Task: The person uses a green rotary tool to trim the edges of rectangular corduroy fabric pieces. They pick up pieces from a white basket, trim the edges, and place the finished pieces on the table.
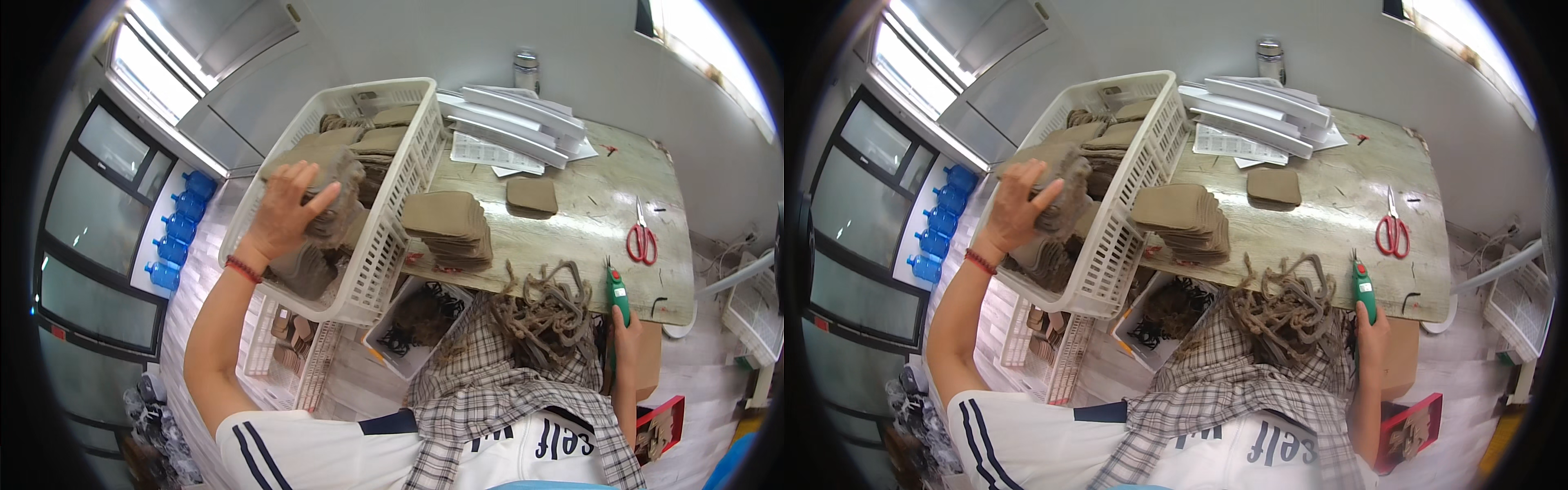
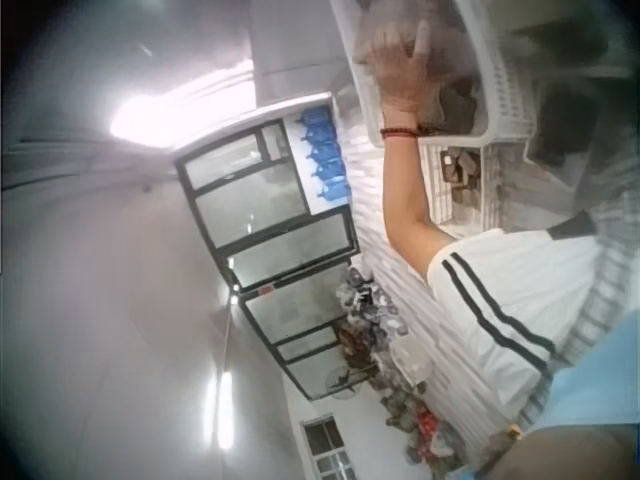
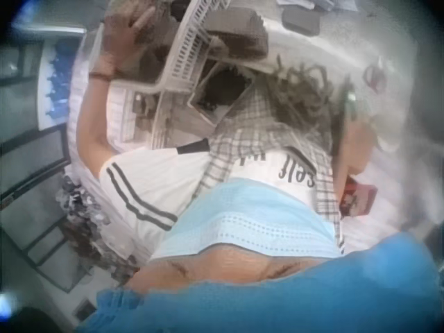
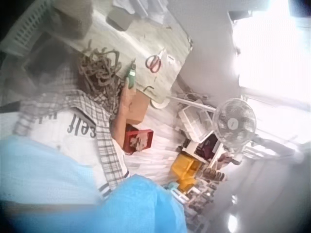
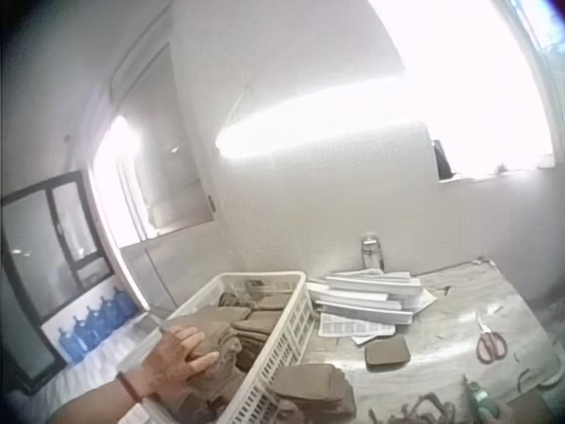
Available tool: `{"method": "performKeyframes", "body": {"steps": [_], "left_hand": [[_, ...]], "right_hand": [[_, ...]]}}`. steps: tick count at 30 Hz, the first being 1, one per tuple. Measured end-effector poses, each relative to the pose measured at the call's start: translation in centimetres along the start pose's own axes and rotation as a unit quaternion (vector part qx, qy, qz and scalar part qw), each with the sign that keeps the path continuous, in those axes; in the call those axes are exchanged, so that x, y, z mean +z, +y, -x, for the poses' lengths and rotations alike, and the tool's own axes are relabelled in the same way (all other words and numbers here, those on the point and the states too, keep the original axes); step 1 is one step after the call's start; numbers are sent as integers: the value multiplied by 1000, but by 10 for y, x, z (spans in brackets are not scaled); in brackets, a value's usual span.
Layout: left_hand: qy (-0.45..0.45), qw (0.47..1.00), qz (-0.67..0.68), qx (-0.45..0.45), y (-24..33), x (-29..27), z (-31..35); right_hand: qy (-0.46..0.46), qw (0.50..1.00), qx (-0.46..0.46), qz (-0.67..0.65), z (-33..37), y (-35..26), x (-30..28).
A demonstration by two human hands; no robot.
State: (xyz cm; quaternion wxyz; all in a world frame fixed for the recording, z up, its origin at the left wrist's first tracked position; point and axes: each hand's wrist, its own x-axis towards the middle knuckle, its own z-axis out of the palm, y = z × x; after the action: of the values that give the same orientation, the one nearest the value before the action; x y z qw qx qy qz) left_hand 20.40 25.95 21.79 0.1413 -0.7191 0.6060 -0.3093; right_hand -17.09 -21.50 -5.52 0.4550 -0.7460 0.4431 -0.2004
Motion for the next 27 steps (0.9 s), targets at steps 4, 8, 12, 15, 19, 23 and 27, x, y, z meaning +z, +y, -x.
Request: {"method": "performKeyframes", "body": {"steps": [4, 8, 12, 15, 19, 23, 27], "left_hand": [[110, 992, -21, -49, 25, -45, -65], [195, 981, -10, 7, 94, -19, -176], [197, 973, 84, 81, 205, 76, -283], [138, 983, 100, 65, 266, 130, -319], [140, 976, 168, -2, 325, 199, -335], [112, 958, 262, -20, 339, 184, -336], [10, 932, 361, 29, 322, 153, -309]], "right_hand": [[4, 1000, -1, -27, 0, 2, 1], [38, 999, -15, -10, 6, 6, -9], [64, 996, 21, -64, 18, 23, -37], [80, 994, 20, -68, 30, 25, -50], [99, 993, 13, -59, 45, 19, -67], [118, 990, 39, -65, 52, 36, -78], [88, 993, 30, -70, 45, 54, -71]]}}
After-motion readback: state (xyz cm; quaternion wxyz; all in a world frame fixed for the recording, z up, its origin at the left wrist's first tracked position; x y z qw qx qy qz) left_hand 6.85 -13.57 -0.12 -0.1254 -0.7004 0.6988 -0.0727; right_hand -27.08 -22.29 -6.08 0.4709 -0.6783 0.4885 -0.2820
